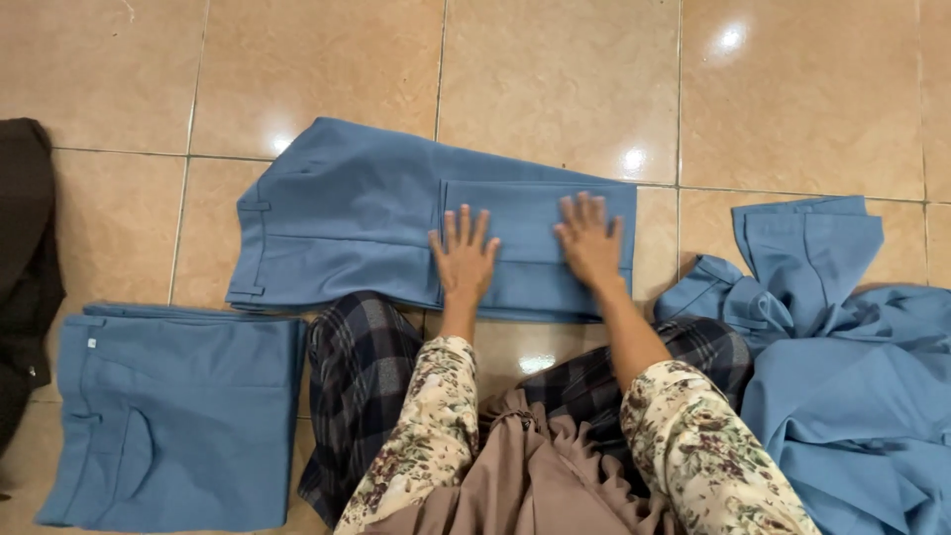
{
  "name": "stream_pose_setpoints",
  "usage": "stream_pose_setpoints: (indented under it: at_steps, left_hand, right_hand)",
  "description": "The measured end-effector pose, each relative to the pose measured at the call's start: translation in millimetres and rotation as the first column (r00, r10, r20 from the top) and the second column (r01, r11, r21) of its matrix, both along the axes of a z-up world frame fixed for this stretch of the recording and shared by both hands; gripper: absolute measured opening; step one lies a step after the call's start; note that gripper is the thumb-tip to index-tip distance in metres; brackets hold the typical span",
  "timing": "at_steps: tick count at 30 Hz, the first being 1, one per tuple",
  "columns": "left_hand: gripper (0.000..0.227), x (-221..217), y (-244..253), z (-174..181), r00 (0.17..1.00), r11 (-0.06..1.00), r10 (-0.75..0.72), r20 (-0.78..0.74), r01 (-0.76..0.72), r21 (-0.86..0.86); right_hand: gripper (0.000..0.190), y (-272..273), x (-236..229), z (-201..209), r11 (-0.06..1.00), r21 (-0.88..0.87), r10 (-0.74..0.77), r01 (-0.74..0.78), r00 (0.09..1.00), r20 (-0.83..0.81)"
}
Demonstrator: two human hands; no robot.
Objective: The person is sitting on the floor and folding blue trousers from a large pile into neat stacks.
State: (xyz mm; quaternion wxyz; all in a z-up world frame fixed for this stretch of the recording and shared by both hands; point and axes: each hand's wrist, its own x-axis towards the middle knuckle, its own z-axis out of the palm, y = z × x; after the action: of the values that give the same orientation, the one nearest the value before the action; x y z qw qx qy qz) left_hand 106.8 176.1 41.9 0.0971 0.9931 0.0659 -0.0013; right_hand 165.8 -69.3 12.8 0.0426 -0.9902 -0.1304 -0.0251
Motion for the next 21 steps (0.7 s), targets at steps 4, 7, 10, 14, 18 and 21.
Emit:
stream_pose_setpoints:
  at_steps: [4,7,10,14,18,21]
  left_hand:
    - [0.061,4.1,23.5,-22.1,0.985,0.984,0.172,0.027,-0.173,0.038]
    - [0.066,3.4,4.4,-3.7,0.982,0.98,0.182,0.054,-0.185,0.069]
    - [0.065,-0.6,-19.4,-6.1,0.997,0.999,-0.019,0.068,0.016,0.034]
    - [0.06,-15.1,-14.6,-13.3,1.0,0.994,-0.023,-0.018,0.021,-0.11]
    - [0.065,-20.6,15.3,-29.5,0.991,0.973,0.098,-0.096,-0.115,-0.199]
    - [0.068,-26.2,24.2,-56.1,0.969,0.909,0.137,-0.204,-0.205,-0.363]
  right_hand:
    - [0.063,-24.2,8.9,19.4,0.962,0.005,-0.267,0.273,0.946,-0.184]
    - [0.063,5.6,-5.4,33.5,0.985,0.002,-0.174,0.174,0.984,-0.032]
    - [0.058,48.0,-18.9,38.4,0.996,0.002,0.091,-0.091,0.996,0.007]
    - [0.054,24.1,-30.4,30.4,0.996,0.009,0.092,-0.093,0.971,-0.219]
    - [0.048,-53.0,5.3,13.7,0.952,0.087,-0.266,0.295,0.932,-0.247]
    - [0.073,-104.8,24.7,-31.8,0.813,0.107,-0.505,0.572,0.784,-0.361]
